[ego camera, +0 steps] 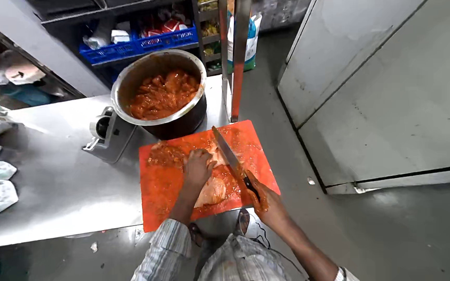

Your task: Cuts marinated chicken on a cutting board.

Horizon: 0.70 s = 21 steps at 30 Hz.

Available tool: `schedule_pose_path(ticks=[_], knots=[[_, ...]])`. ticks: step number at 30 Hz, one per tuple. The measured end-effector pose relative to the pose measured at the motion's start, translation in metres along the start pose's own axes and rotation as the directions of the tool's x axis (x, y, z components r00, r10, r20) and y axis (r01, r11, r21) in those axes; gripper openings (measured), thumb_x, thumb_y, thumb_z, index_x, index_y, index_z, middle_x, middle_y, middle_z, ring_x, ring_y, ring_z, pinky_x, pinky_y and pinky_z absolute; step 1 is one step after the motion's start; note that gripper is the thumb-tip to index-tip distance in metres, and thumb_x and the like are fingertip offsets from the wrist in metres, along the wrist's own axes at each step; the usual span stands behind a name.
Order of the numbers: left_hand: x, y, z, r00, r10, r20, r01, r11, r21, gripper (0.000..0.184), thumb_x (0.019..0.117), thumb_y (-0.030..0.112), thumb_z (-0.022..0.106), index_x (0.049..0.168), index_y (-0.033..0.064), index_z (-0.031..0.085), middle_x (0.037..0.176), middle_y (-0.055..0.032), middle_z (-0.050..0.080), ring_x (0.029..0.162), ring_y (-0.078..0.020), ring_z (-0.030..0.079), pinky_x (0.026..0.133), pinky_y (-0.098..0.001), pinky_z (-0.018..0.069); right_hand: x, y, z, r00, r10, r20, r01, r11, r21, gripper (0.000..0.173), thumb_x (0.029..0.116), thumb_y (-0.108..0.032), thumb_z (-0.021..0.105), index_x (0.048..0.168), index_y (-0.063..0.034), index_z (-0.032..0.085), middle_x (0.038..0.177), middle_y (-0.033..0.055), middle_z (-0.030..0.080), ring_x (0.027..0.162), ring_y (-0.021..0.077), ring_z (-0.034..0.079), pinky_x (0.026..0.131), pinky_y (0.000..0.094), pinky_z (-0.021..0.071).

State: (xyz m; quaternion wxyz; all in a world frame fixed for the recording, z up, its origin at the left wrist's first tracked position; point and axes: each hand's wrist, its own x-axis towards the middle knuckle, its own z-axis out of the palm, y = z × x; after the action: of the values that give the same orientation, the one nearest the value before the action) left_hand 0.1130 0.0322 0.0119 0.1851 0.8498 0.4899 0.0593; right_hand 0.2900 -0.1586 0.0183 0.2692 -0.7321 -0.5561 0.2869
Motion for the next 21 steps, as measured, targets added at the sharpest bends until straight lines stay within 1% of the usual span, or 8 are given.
schedule_pose_path(ticks=[4, 7, 9, 11, 13, 16, 18, 21], knots=[[-0.002, 0.002, -0.007, 0.999, -0.008, -0.038, 0.01, 0.998, 0.058, 0.025, 0.1024, 0.03, 0.063, 0.117, 0.0151, 0.076, 0.125, -0.0121, 0.068, 0.125, -0.0384, 0.058, 0.099, -0.0679, 0.0418, 0.002, -0.007, 0.008, 0.993, 0.094, -0.07, -0.098, 0.994, -0.046, 0.052, 0.1055, -0.019, 0.051, 0.156, -0.0152, 0.043, 0.116, 0.0189, 0.07, 0.102, 0.0356, 0.07, 0.092, 0.0551, 0.0547], [0.018, -0.002, -0.011, 0.992, 0.117, 0.039, -0.119, 0.991, 0.054, 0.03, 0.104, 0.021, 0.057, 0.131, 0.0174, 0.07, 0.143, -0.0103, 0.061, 0.138, -0.0379, 0.049, 0.106, -0.0688, 0.0371, -0.006, -0.017, 0.015, 0.983, 0.081, -0.163, -0.089, 0.995, -0.041, 0.052, 0.1047, -0.016, 0.052, 0.156, -0.0117, 0.044, 0.119, 0.0192, 0.07, 0.104, 0.0351, 0.07, 0.092, 0.0545, 0.0553], [0.033, -0.008, -0.01, 0.986, 0.151, 0.067, -0.157, 0.983, 0.094, 0.035, 0.1051, 0.021, 0.054, 0.138, 0.0203, 0.066, 0.149, -0.0087, 0.056, 0.143, -0.0369, 0.045, 0.109, -0.0689, 0.0341, -0.008, -0.019, 0.021, 0.984, 0.078, -0.16, -0.089, 0.994, -0.059, 0.052, 0.1049, -0.017, 0.052, 0.156, -0.0145, 0.043, 0.116, 0.0184, 0.07, 0.101, 0.0344, 0.07, 0.09, 0.0537, 0.0558], [0.037, -0.018, -0.012, 0.998, 0.069, 0.002, -0.068, 0.995, 0.066, 0.035, 0.1049, 0.023, 0.054, 0.138, 0.0195, 0.066, 0.147, -0.0114, 0.057, 0.141, -0.0378, 0.046, 0.108, -0.0682, 0.036, -0.009, -0.02, 0.026, 0.983, 0.113, -0.143, -0.125, 0.989, -0.077, 0.053, 0.1051, -0.018, 0.051, 0.157, -0.0166, 0.043, 0.113, 0.0188, 0.07, 0.098, 0.035, 0.07, 0.088, 0.0544, 0.0558], [0.034, -0.024, -0.019, 0.997, -0.033, -0.067, 0.033, 0.999, 0.006, 0.039, 0.1065, 0.025, 0.052, 0.143, 0.0143, 0.061, 0.148, -0.0153, 0.055, 0.141, -0.0406, 0.046, 0.108, -0.0693, 0.0359, -0.011, -0.022, 0.027, 0.979, 0.131, -0.154, -0.143, 0.987, -0.071, 0.053, 0.1055, -0.017, 0.051, 0.158, -0.0165, 0.041, 0.115, 0.0195, 0.07, 0.1, 0.0355, 0.07, 0.09, 0.0551, 0.0551], [0.017, -0.025, -0.02, 0.996, -0.052, -0.075, 0.047, 0.997, -0.069, 0.038, 0.1065, 0.026, 0.053, 0.141, 0.0108, 0.062, 0.145, -0.0152, 0.058, 0.14, -0.0395, 0.047, 0.108, -0.069, 0.0349, -0.016, -0.03, 0.028, 0.978, 0.132, -0.161, -0.145, 0.986, -0.077, 0.054, 0.1051, -0.018, 0.052, 0.158, -0.0163, 0.041, 0.113, 0.0195, 0.07, 0.098, 0.0351, 0.071, 0.089, 0.0545, 0.0556], [0.008, -0.021, -0.015, 0.998, 0.006, -0.058, -0.011, 0.996, -0.089, 0.037, 0.1045, 0.027, 0.057, 0.137, 0.0113, 0.064, 0.143, -0.0139, 0.059, 0.14, -0.0384, 0.047, 0.107, -0.0694, 0.0357, -0.018, -0.032, 0.032, 0.979, 0.125, -0.162, -0.143, 0.984, -0.102, 0.053, 0.1045, -0.018, 0.053, 0.157, -0.0173, 0.043, 0.114, 0.0187, 0.07, 0.098, 0.0345, 0.071, 0.088, 0.0544, 0.0562], [0.0, -0.014, -0.004, 0.983, 0.173, -0.066, -0.178, 0.982, -0.067, 0.036, 0.1014, 0.031, 0.064, 0.134, 0.0156, 0.068, 0.142, -0.0094, 0.062, 0.14, -0.0373, 0.048, 0.107, -0.0708, 0.0355, -0.019, -0.035, 0.038, 0.977, 0.136, -0.162, -0.157, 0.98, -0.123, 0.051, 0.1039, -0.019, 0.053, 0.155, -0.0186, 0.046, 0.112, 0.0173, 0.07, 0.095, 0.0335, 0.071, 0.085, 0.0538, 0.0572]])
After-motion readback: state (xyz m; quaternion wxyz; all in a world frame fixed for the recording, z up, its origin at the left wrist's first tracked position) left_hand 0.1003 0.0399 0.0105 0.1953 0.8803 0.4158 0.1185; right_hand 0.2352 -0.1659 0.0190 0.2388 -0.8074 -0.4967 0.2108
